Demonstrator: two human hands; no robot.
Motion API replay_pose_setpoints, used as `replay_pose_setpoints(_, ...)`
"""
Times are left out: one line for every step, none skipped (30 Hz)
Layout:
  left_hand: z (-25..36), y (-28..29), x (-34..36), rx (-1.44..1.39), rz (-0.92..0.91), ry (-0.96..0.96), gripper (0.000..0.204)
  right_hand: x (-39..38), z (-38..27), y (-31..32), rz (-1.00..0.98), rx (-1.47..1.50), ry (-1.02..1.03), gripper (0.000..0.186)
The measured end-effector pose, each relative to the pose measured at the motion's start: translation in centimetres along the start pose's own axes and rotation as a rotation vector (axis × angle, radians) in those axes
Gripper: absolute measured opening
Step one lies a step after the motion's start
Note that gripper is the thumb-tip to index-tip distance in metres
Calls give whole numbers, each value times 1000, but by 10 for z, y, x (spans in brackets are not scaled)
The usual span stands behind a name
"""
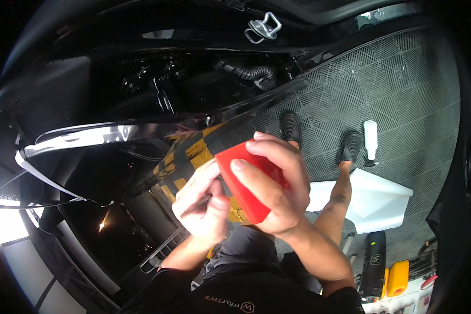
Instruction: The person applies a black protective film to the edge of a car door. They use a metal pick to lift and tuck the film edge, then smooth it with a red squeegee. The person repeats lifting and smoothing along the door edge.
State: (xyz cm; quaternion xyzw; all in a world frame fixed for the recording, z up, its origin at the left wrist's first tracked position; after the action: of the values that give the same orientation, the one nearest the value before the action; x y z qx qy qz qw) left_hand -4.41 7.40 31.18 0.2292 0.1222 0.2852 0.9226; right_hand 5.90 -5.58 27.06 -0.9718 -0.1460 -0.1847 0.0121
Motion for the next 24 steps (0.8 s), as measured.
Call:
replay_pose_setpoints(6,1,1,38,25,-27,58,-3,-1,-9,16,21,-12,48)
replay_pose_setpoints(12,1,5,74,26,-98,63,-5,-3,-17,8,35,-24,47)
replay_pose_setpoints(4,5,2,126,49,96,89,-6,-5,-23,25,11,-38,47)
replay_pose_setpoints(3,8,4,101,69,129,95,-5,-7,-26,65,4,-50,47)
replay_pose_setpoints(4,9,8,82,61,132,99,-5,-9,-29,69,-6,-67,47)
replay_pose_setpoints(3,10,12,37,49,132,103,-4,-8,-33,58,-9,-82,47)
replay_pose_setpoints(3,14,14,59,58,150,109,-4,-8,-33,81,-17,-84,47)
replay_pose_setpoints(2,16,17,88,56,151,115,-4,-7,-34,87,-23,-92,48)
replay_pose_setpoints(1,17,21,103,21,144,117,-3,-5,-37,108,-28,-74,50)
replay_pose_setpoints(4,16,26,26,6,56,110,-3,-4,-37,116,-40,-60,51)
replay_pose_setpoints(5,16,29,-15,-1,-21,104,-4,-2,-38,122,-50,-49,52)
replay_pose_setpoints(6,15,33,-74,-20,-102,99,-5,-1,-40,113,-62,-40,53)
replay_pose_setpoints(4,16,32,-60,-15,-97,98,-6,-1,-41,117,-70,-36,53)
replay_pose_setpoints(3,18,31,-38,-8,-101,97,-6,0,-42,116,-60,-42,51)
replay_pose_setpoints(2,17,31,-32,-22,-103,96,-7,1,-43,115,-50,-48,50)
replay_pose_setpoints(2,17,31,-19,-36,-113,96,-7,1,-43,111,-24,-66,46)
replay_pose_setpoints(3,18,31,-13,-43,-127,95,-8,2,-45,96,-1,-81,42)
replay_pose_setpoints(4,16,32,20,-66,-132,95,-8,1,-44,104,5,-90,42)
replay_pose_setpoints(5,15,33,46,-83,-140,94,-8,1,-44,101,7,-96,42)
replay_pose_setpoints(5,15,34,67,-99,-145,94,-8,2,-45,103,17,-113,41)
replay_pose_setpoints(6,14,35,87,-116,-150,93,-7,1,-45,102,8,-108,41)
replay_pose_setpoints(7,13,36,108,-133,-155,93,-8,1,-46,106,4,-113,41)
replay_pose_setpoints(7,13,37,114,-149,-142,92,-8,1,-46,118,3,-115,43)
replay_pose_setpoints(7,12,37,117,-161,-134,92,-8,1,-46,131,2,-116,44)
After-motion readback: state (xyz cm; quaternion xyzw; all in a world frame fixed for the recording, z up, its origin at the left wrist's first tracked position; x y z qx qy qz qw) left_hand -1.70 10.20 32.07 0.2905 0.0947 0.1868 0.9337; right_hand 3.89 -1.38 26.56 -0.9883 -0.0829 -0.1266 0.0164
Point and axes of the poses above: each hand's wrist, its own x-axis towards the middle knuckle, its own y-axis out of the back of the hand, z = x × y, the point moved 9 cm from there along x, towards the middle knuckle, and after that the axes turned 4 degrees about -x, right-handed, at the moved point
